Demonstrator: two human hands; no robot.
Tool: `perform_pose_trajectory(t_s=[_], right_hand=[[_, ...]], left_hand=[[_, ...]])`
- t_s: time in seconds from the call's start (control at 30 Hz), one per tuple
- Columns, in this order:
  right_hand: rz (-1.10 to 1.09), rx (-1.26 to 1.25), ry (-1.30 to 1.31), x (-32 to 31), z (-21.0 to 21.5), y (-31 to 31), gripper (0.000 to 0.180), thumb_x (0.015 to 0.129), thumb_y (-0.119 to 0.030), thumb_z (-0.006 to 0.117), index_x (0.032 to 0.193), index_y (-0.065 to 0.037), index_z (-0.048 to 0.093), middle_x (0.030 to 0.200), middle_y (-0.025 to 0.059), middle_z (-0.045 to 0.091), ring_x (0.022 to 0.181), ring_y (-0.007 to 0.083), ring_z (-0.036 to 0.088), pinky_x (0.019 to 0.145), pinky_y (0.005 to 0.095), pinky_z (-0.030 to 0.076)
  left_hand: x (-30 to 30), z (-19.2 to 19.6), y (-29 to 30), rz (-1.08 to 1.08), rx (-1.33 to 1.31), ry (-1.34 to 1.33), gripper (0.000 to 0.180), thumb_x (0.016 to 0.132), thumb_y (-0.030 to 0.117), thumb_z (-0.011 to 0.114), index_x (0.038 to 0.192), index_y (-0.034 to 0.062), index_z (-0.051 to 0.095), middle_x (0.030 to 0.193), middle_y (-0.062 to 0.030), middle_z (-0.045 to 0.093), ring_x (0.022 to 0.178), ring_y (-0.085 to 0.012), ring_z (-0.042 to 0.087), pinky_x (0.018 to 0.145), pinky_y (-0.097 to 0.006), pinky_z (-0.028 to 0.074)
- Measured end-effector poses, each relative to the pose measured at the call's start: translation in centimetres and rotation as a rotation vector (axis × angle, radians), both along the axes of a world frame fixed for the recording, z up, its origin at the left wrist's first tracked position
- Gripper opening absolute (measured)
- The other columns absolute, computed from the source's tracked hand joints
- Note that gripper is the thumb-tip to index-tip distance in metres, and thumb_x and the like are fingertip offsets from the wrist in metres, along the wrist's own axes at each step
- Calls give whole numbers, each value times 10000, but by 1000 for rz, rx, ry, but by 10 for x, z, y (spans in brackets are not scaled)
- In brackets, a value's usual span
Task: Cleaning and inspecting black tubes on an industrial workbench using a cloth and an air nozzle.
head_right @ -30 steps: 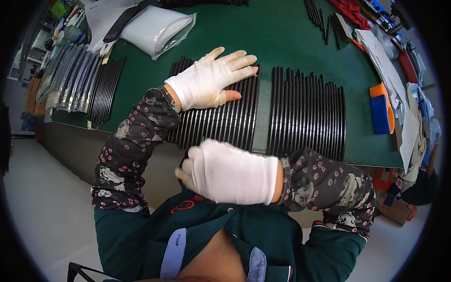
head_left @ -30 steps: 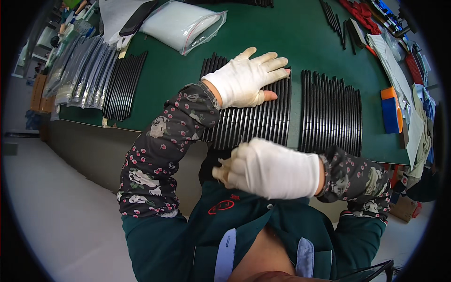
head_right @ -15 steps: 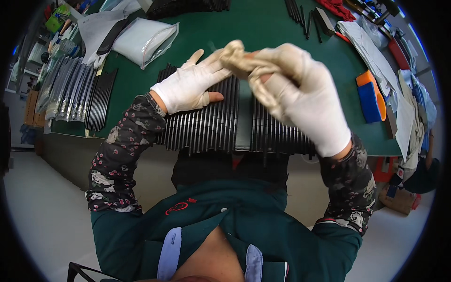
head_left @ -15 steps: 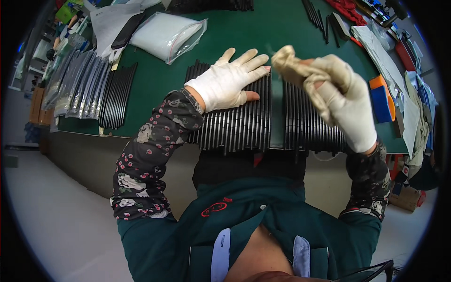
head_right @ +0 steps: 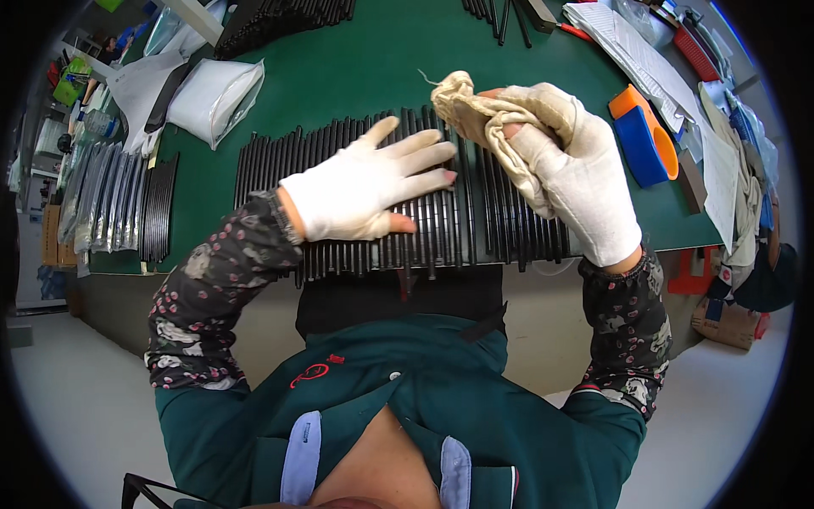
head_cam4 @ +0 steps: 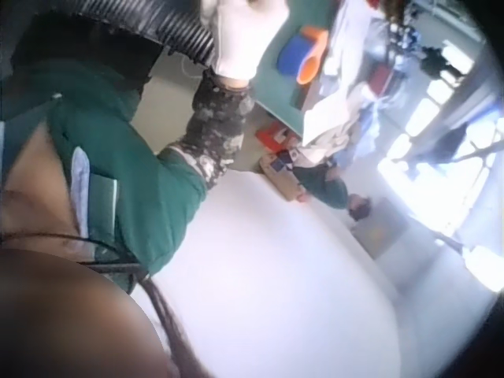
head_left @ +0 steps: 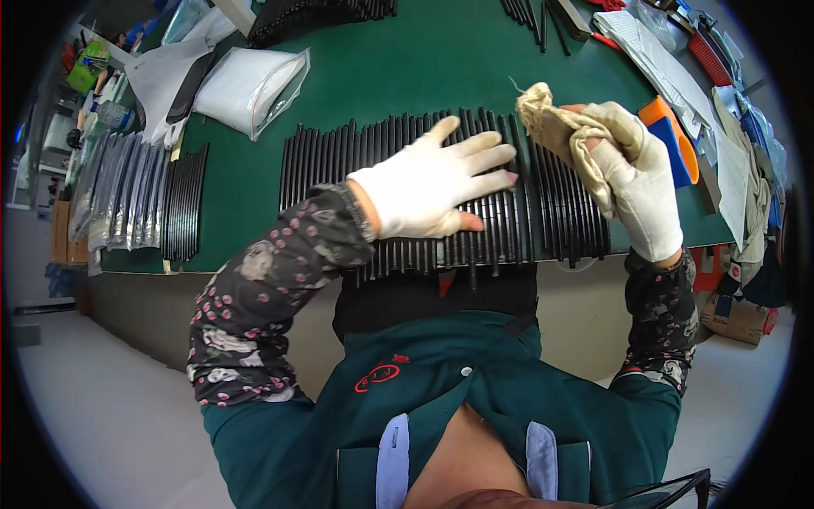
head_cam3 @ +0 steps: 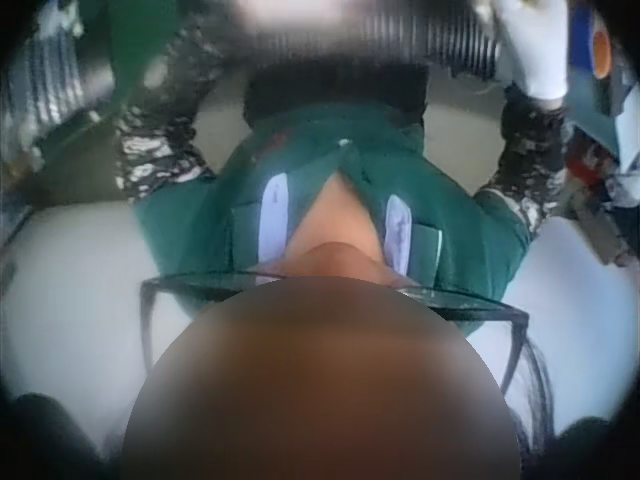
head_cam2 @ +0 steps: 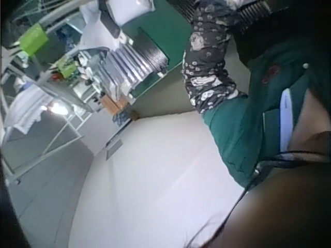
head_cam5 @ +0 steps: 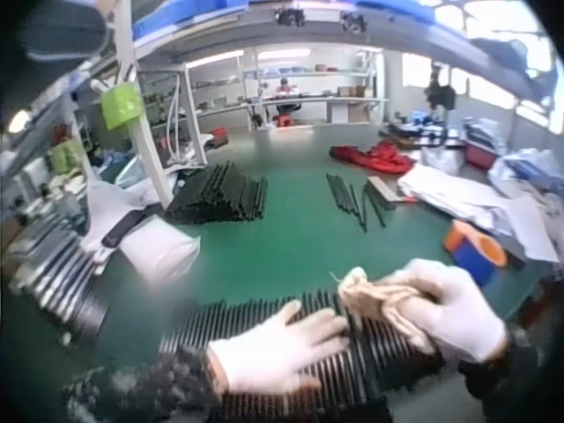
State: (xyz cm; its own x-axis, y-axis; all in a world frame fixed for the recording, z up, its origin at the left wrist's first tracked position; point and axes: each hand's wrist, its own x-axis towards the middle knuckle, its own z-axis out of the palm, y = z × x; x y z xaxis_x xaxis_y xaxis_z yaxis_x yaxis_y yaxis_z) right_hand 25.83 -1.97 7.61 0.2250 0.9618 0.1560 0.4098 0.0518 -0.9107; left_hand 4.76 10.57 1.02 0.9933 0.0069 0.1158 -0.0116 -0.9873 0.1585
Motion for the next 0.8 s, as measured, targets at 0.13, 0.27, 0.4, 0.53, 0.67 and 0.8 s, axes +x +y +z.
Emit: perform_pose_trajectory(t_s=[0.13, 0.27, 0.4, 0.53, 0.67, 0.8], right_hand=[[-35, -121, 1, 7, 0, -1, 234, 899, -28, 562, 1114, 20, 640, 957, 58, 626, 805, 105, 583, 766, 237, 482], [251, 164, -231, -11, -15, 15, 247, 820, 27, 567, 1046, 2, 661, 852, 84, 591, 795, 199, 607, 732, 291, 490], [497, 324, -518, -44, -46, 30, 251, 737, -64, 686, 987, -69, 668, 926, 112, 615, 858, 304, 599, 762, 389, 496], [981, 370, -662, -82, -57, -3, 241, 776, -93, 653, 1007, -35, 619, 831, 109, 589, 674, 260, 584, 609, 365, 472], [1104, 319, -641, -91, -16, 6, 141, 824, -102, 625, 949, -38, 618, 832, 105, 593, 661, 226, 600, 588, 333, 467], [748, 595, -627, -91, -64, 52, 217, 806, -98, 621, 1015, -38, 619, 884, 126, 609, 769, 307, 609, 646, 384, 491]], left_hand=[[-24, 13, 19, 72, 51, 33, 675, 869, 441, 578, 1413, 85, 399, 1508, -143, 338, 1410, -313, 310, 1127, -593, 216], [-4, 0, 32, 213, 56, -72, 601, 918, 335, 570, 1427, 77, 383, 1515, -152, 321, 1410, -326, 303, 1138, -542, 242], [13, -10, 28, 205, 230, 60, 652, 863, 384, 633, 1425, 141, 409, 1515, -115, 331, 1415, -301, 300, 1126, -512, 286], [14, -22, 31, 200, 154, -72, 541, 913, 342, 587, 1394, 144, 438, 1482, -103, 384, 1379, -291, 357, 1106, -527, 314], [13, -20, 30, 213, 138, -60, 533, 919, 353, 573, 1395, 151, 440, 1486, -94, 380, 1381, -287, 356, 1108, -524, 313], [14, -25, 37, 176, 198, -109, 541, 914, 353, 579, 1397, 153, 440, 1486, -97, 385, 1386, -278, 355, 1116, -519, 303]])
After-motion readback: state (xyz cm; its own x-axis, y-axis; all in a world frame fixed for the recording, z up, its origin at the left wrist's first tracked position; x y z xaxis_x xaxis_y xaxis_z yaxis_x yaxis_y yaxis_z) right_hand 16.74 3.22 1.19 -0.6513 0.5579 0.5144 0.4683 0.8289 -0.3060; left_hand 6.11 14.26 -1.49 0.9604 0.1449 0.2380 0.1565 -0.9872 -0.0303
